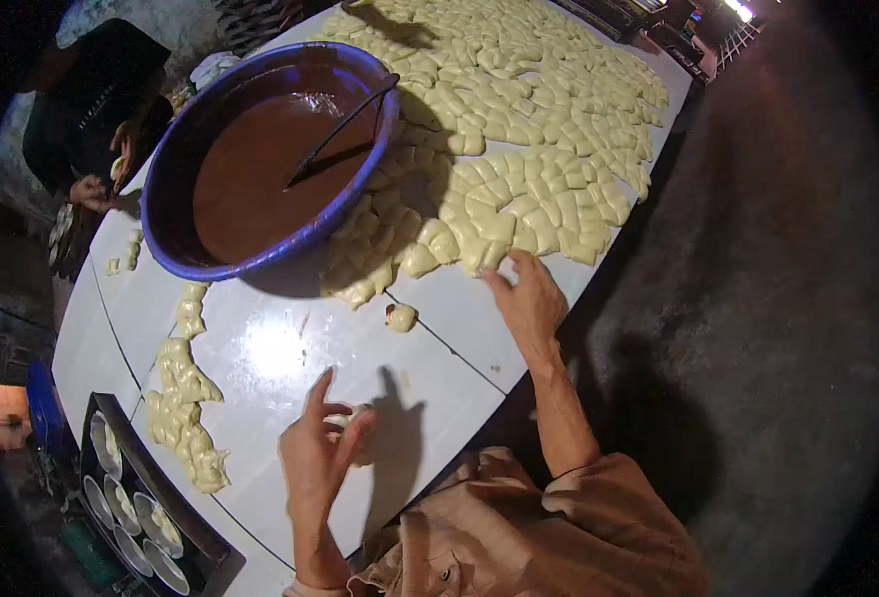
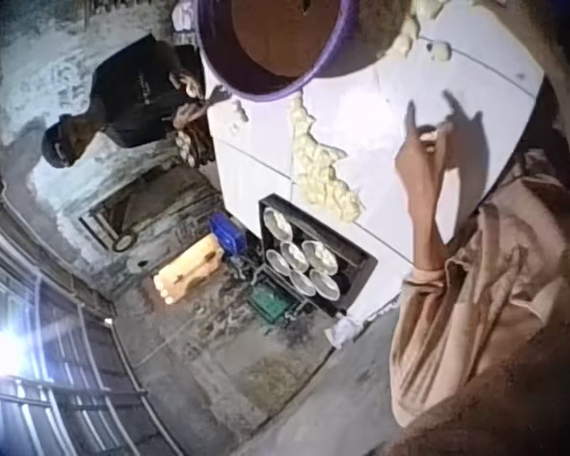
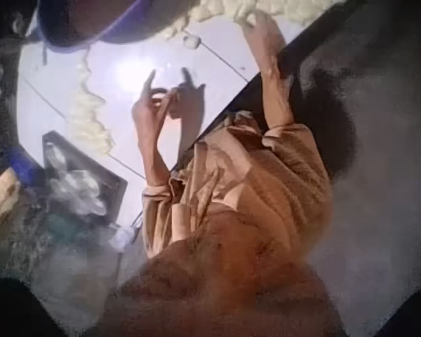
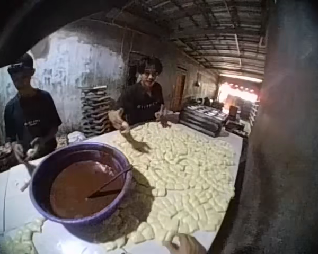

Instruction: The person folds and shapes dough pieces around filling by hand, groups them together, and places the assembled dough clusters into baking tins on a tray.

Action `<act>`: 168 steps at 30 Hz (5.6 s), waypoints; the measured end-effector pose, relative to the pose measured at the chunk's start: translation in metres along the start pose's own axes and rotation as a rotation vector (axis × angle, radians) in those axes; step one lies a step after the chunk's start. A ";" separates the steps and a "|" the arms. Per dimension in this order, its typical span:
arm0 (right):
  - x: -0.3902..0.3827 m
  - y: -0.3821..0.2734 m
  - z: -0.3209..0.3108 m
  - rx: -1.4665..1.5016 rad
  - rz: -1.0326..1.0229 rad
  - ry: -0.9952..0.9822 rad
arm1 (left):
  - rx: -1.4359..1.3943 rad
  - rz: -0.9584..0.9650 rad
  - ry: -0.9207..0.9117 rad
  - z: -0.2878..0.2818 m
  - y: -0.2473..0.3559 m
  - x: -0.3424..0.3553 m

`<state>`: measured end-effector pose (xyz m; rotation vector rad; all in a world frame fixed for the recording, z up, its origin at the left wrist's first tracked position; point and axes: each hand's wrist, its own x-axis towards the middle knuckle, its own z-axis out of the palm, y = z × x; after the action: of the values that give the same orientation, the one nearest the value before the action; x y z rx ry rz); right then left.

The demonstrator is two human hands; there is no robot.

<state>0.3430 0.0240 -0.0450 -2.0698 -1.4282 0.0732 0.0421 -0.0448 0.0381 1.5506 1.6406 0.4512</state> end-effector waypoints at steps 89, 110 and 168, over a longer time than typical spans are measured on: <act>-0.167 -0.242 0.045 0.793 -0.259 -1.375 | -0.087 -0.011 0.394 -0.060 -0.140 -0.099; -0.135 -0.232 0.023 1.126 0.160 -1.465 | -0.768 -0.075 0.262 -0.060 -0.103 -0.075; 0.133 -0.263 0.086 0.103 -0.760 -0.971 | -1.133 -0.047 0.348 -0.046 -0.070 -0.005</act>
<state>0.1473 0.2372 0.0583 -1.2701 -2.6081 0.8977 -0.0390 -0.0495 0.0158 0.5856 1.2343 1.3830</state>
